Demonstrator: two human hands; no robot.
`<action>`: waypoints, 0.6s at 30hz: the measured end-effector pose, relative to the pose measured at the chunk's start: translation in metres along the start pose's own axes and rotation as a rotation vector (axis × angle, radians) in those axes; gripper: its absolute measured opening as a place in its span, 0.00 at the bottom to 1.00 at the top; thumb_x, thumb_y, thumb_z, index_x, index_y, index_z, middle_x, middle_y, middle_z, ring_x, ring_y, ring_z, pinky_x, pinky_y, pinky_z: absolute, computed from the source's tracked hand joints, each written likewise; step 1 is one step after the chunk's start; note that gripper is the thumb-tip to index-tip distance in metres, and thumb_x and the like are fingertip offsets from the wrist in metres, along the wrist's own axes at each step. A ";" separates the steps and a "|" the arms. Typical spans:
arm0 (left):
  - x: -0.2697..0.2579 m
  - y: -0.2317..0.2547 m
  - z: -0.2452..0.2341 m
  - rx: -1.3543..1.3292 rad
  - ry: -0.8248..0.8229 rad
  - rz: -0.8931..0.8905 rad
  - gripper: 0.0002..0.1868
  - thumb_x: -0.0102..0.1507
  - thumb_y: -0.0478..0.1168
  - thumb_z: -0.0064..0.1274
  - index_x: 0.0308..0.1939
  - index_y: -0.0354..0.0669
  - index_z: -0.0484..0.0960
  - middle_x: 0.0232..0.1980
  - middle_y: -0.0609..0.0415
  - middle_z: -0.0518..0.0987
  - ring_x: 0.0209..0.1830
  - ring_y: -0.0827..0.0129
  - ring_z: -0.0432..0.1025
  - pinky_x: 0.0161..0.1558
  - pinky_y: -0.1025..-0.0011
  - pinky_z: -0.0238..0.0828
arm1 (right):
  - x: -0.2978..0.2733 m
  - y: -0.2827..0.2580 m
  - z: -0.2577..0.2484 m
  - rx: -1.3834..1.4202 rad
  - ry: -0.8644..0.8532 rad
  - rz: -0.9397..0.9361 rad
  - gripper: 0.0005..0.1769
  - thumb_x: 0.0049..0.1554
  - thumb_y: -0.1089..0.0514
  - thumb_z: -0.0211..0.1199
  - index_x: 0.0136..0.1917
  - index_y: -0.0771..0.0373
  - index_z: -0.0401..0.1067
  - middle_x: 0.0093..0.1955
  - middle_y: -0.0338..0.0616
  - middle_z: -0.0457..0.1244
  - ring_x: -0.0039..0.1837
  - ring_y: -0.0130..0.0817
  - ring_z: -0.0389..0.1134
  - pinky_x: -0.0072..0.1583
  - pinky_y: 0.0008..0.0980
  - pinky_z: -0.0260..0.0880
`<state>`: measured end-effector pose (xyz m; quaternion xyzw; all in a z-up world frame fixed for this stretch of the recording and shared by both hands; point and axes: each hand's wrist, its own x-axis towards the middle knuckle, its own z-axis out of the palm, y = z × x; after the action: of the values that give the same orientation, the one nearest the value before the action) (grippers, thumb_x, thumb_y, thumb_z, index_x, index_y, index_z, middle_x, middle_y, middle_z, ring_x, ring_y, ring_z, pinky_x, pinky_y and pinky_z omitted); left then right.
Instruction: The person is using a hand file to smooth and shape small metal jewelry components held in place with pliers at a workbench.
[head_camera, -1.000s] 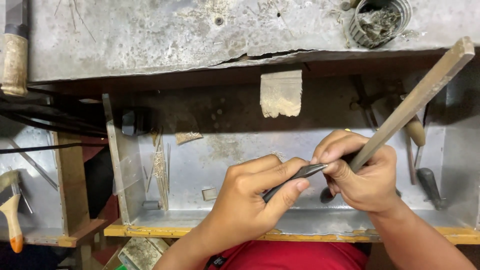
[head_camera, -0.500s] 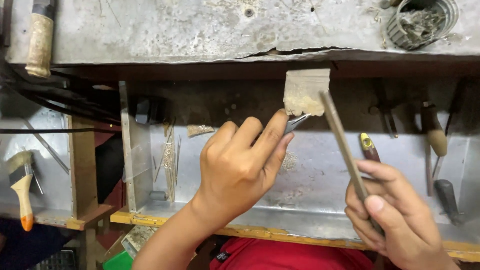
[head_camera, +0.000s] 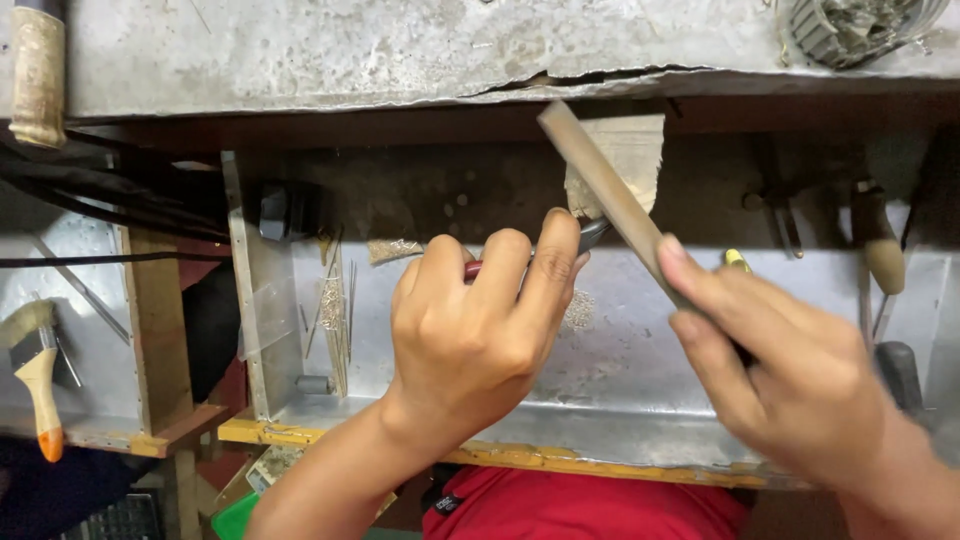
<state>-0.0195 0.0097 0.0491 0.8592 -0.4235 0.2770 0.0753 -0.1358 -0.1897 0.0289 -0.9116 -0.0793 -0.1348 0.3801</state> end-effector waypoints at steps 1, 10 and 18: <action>-0.001 0.000 0.000 -0.001 0.000 0.000 0.15 0.76 0.47 0.41 0.50 0.51 0.84 0.29 0.60 0.59 0.24 0.67 0.51 0.26 0.69 0.50 | -0.002 -0.001 -0.002 -0.001 -0.001 0.001 0.23 0.61 0.69 0.58 0.68 0.79 0.66 0.58 0.58 0.69 0.46 0.39 0.69 0.58 0.37 0.72; -0.001 -0.005 0.005 -0.045 0.004 -0.015 0.15 0.76 0.44 0.40 0.48 0.50 0.84 0.29 0.59 0.58 0.25 0.67 0.48 0.26 0.69 0.48 | -0.063 -0.013 0.004 1.167 0.188 0.655 0.28 0.61 0.62 0.57 0.74 0.70 0.64 0.29 0.46 0.52 0.23 0.24 0.46 0.21 0.21 0.46; 0.000 -0.006 0.002 0.000 0.019 0.010 0.09 0.76 0.41 0.47 0.47 0.52 0.84 0.29 0.60 0.57 0.24 0.68 0.49 0.25 0.69 0.47 | 0.012 -0.004 0.002 -0.032 0.003 -0.070 0.21 0.62 0.74 0.59 0.67 0.83 0.66 0.45 0.55 0.66 0.41 0.40 0.65 0.49 0.36 0.70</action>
<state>-0.0143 0.0125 0.0483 0.8543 -0.4272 0.2855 0.0777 -0.1249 -0.1851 0.0334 -0.9141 -0.1083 -0.1505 0.3605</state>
